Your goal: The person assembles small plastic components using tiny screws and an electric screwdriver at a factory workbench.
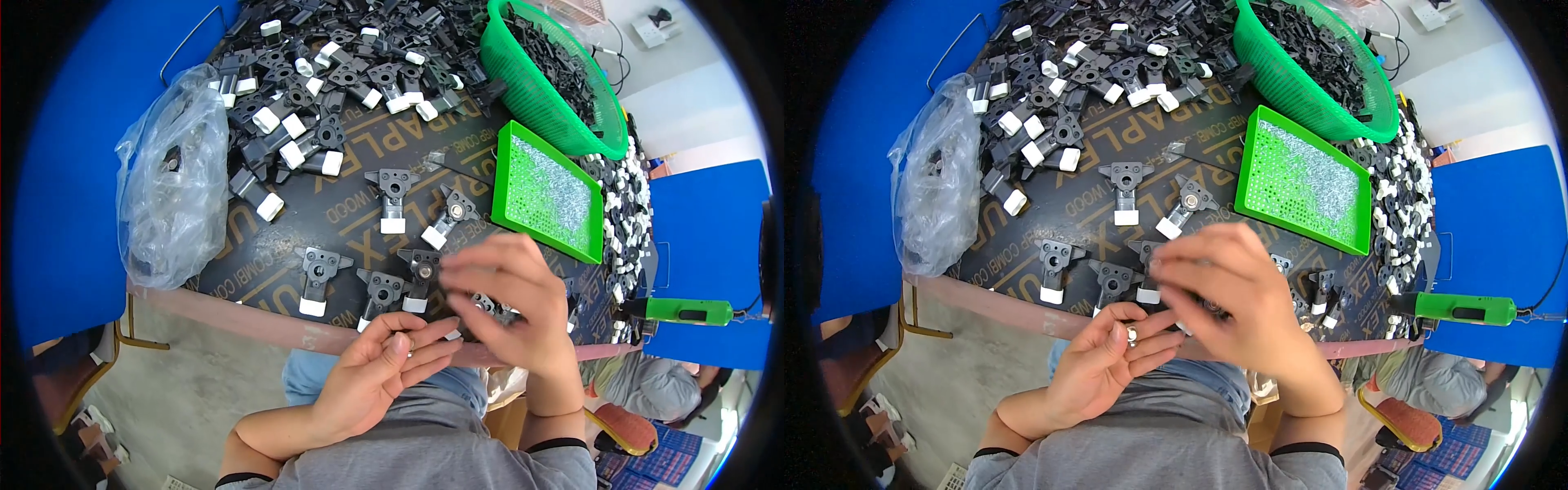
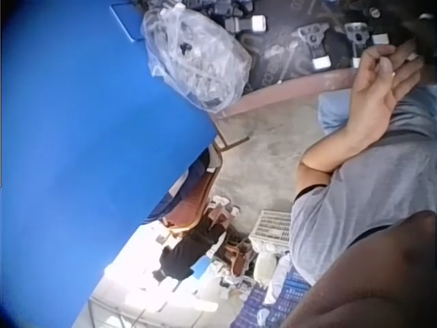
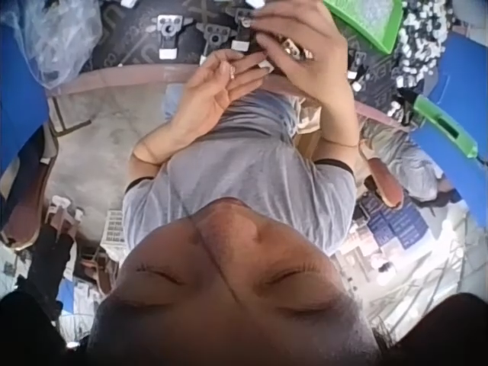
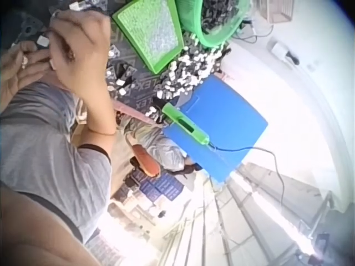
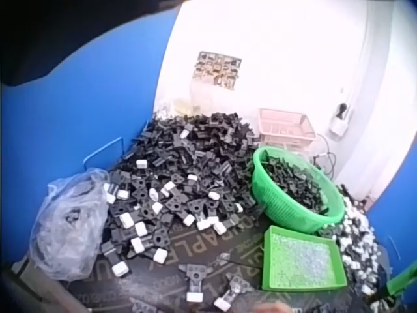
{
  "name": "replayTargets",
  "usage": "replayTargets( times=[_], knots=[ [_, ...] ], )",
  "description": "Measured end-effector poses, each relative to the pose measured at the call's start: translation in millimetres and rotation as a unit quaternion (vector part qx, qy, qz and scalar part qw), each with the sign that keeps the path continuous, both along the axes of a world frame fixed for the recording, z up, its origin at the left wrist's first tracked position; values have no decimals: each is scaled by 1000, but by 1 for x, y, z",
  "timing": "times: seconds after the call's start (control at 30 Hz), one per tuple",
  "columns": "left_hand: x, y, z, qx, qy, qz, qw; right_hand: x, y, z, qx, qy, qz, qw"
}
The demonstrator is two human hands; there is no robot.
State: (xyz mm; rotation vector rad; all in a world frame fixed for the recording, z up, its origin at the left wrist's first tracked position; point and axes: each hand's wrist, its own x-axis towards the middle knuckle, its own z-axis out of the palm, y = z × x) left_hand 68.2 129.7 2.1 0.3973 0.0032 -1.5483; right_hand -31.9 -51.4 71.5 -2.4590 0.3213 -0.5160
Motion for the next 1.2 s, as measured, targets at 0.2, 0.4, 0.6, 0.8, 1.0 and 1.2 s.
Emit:
replayTargets(
  times=[0.2, 0.4, 0.6, 0.8, 1.0, 1.2],
  knots=[
    [1, -7, 7, 4, 18, 22, 1000, 0, 22, -1, 62, 10, 57, 996],
    [1, -8, 6, -5, 31, 27, 999, 1, 22, -8, 21, -2, 61, 998],
    [1, -5, 0, -36, 26, 25, 999, 2, 26, -9, 10, -9, 49, 999],
    [2, -7, -2, -46, 52, 20, 997, 3, 25, -9, 14, -10, 50, 999],
    [3, -8, 6, -25, 48, 11, 998, 1, 20, -11, 12, -43, 39, 998],
    [3, -9, 4, -22, 8, 14, 1000, 4, 2, -9, 67, -63, 34, 995]
  ],
)
